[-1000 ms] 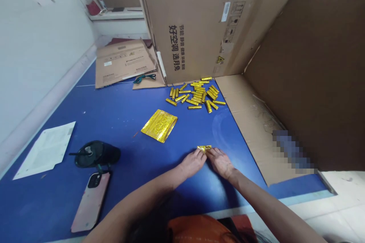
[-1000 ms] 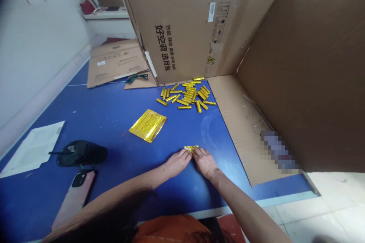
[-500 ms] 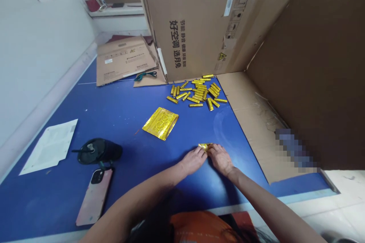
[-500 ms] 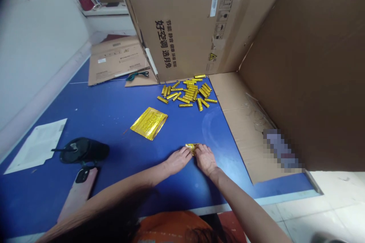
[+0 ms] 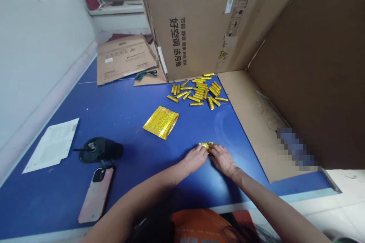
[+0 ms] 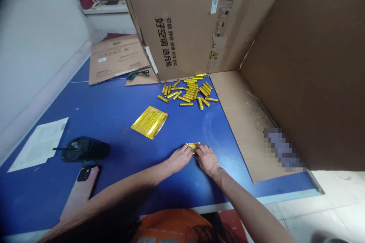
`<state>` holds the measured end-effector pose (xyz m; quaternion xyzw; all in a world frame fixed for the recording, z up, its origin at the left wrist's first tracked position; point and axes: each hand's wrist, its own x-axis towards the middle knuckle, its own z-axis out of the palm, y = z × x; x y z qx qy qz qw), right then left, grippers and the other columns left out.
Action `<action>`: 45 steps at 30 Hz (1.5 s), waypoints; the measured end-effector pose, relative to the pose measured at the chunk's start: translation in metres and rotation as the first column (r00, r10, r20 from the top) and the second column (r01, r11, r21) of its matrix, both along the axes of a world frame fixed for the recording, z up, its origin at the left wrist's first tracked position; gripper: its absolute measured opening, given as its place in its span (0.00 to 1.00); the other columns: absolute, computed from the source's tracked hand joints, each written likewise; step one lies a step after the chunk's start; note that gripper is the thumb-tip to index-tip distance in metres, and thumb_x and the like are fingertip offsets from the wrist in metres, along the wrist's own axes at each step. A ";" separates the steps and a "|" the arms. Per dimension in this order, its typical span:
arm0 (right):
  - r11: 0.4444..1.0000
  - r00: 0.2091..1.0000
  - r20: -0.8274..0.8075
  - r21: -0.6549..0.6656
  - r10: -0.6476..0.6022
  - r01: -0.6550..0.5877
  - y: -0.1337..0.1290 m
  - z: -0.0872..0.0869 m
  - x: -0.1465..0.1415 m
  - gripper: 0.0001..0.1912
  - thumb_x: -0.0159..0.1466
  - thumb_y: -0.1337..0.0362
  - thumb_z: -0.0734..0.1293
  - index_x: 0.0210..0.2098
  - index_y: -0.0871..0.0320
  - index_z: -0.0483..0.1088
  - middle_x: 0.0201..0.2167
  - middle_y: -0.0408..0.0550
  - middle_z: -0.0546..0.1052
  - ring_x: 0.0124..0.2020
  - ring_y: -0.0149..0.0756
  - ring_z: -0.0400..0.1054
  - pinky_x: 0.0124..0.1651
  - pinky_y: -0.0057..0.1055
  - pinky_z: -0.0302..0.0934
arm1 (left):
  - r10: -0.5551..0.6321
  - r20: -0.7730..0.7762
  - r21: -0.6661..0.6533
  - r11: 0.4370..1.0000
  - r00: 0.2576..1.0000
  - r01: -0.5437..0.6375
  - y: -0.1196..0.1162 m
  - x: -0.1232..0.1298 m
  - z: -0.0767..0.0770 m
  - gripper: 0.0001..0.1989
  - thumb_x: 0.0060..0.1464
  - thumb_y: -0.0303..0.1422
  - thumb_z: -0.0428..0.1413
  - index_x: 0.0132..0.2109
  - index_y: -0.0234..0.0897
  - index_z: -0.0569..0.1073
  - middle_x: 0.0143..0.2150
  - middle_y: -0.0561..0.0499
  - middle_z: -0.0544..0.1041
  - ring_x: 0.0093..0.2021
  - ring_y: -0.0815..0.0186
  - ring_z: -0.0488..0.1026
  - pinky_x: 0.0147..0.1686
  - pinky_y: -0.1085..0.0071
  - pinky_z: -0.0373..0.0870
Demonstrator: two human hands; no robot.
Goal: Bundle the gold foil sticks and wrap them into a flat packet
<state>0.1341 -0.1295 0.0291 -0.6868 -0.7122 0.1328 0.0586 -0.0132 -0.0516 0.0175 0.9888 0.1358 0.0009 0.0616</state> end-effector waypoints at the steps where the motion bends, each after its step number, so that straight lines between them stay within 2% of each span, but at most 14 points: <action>1: 1.000 1.000 -0.008 -0.001 0.004 -0.004 0.000 0.000 0.001 0.12 0.60 0.69 0.57 0.42 0.58 0.68 0.45 0.52 0.70 0.46 0.39 0.60 0.47 0.35 0.54 | 0.008 -0.002 -0.009 1.000 1.000 -0.008 0.000 0.001 0.001 0.14 0.55 0.21 0.42 0.46 0.28 0.66 0.43 0.41 0.69 0.47 0.62 0.64 0.47 0.66 0.62; 6: 1.000 0.998 -0.061 -0.001 -0.009 0.009 0.001 -0.001 0.002 0.16 0.62 0.71 0.53 0.40 0.57 0.69 0.43 0.51 0.71 0.45 0.38 0.61 0.46 0.35 0.54 | 0.063 -0.012 -0.086 0.994 0.998 -0.063 0.002 0.004 0.007 0.14 0.53 0.21 0.44 0.46 0.29 0.67 0.43 0.43 0.69 0.46 0.61 0.63 0.46 0.68 0.62; 10: 0.999 0.993 -0.113 -0.008 -0.043 0.042 0.008 -0.002 0.006 0.15 0.62 0.72 0.53 0.37 0.57 0.70 0.38 0.51 0.73 0.41 0.37 0.63 0.44 0.34 0.55 | 0.186 -0.032 -0.159 0.969 0.982 -0.188 0.005 0.008 0.010 0.14 0.52 0.19 0.43 0.44 0.30 0.68 0.41 0.45 0.69 0.42 0.63 0.64 0.42 0.69 0.64; 16: 0.990 0.972 -0.188 -0.039 -0.142 0.137 0.023 -0.005 0.011 0.14 0.61 0.71 0.54 0.32 0.57 0.70 0.32 0.47 0.74 0.36 0.33 0.66 0.43 0.29 0.56 | 0.350 -0.084 -0.270 0.893 0.933 -0.360 0.013 0.017 0.011 0.12 0.53 0.22 0.43 0.36 0.34 0.70 0.35 0.48 0.71 0.38 0.66 0.67 0.42 0.70 0.63; 23: 0.954 0.932 -0.218 -0.143 -0.289 0.262 0.032 -0.007 0.014 0.12 0.59 0.70 0.55 0.32 0.56 0.70 0.28 0.43 0.75 0.29 0.30 0.67 0.33 0.24 0.56 | 0.468 -0.208 -0.354 0.783 0.859 -0.512 0.023 0.026 0.007 0.11 0.54 0.27 0.45 0.39 0.39 0.71 0.36 0.50 0.74 0.38 0.64 0.70 0.37 0.71 0.64; 27: 0.937 0.924 -0.186 -0.168 -0.335 0.306 0.033 -0.004 0.012 0.11 0.58 0.70 0.56 0.30 0.57 0.69 0.30 0.45 0.73 0.31 0.30 0.66 0.34 0.23 0.54 | 0.499 -0.262 -0.366 0.741 0.826 -0.563 0.024 0.030 0.011 0.10 0.54 0.27 0.45 0.40 0.40 0.70 0.37 0.50 0.75 0.38 0.64 0.71 0.36 0.71 0.64; 31: 0.918 0.917 -0.136 -0.190 -0.376 0.348 0.035 -0.002 0.010 0.10 0.58 0.69 0.57 0.29 0.58 0.69 0.31 0.48 0.71 0.31 0.31 0.65 0.35 0.25 0.53 | 0.520 -0.285 -0.346 0.728 0.805 -0.592 0.023 0.032 0.017 0.10 0.54 0.27 0.46 0.41 0.38 0.68 0.38 0.46 0.74 0.38 0.62 0.71 0.36 0.70 0.64; 35: 0.909 0.915 -0.112 -0.207 -0.389 0.361 0.033 0.000 0.006 0.09 0.59 0.67 0.57 0.31 0.58 0.68 0.33 0.48 0.70 0.32 0.31 0.65 0.35 0.25 0.53 | 0.534 -0.276 -0.326 0.730 0.799 -0.601 0.021 0.033 0.021 0.10 0.55 0.27 0.45 0.43 0.35 0.66 0.38 0.44 0.73 0.39 0.61 0.71 0.36 0.69 0.64; 45: 0.901 0.920 -0.060 -0.235 -0.388 0.365 0.025 0.009 0.002 0.09 0.60 0.59 0.59 0.33 0.57 0.67 0.37 0.48 0.68 0.36 0.34 0.64 0.36 0.27 0.52 | 0.533 -0.229 -0.308 0.754 0.815 -0.580 0.016 0.033 0.015 0.09 0.56 0.25 0.43 0.42 0.35 0.66 0.39 0.44 0.71 0.41 0.62 0.68 0.39 0.69 0.63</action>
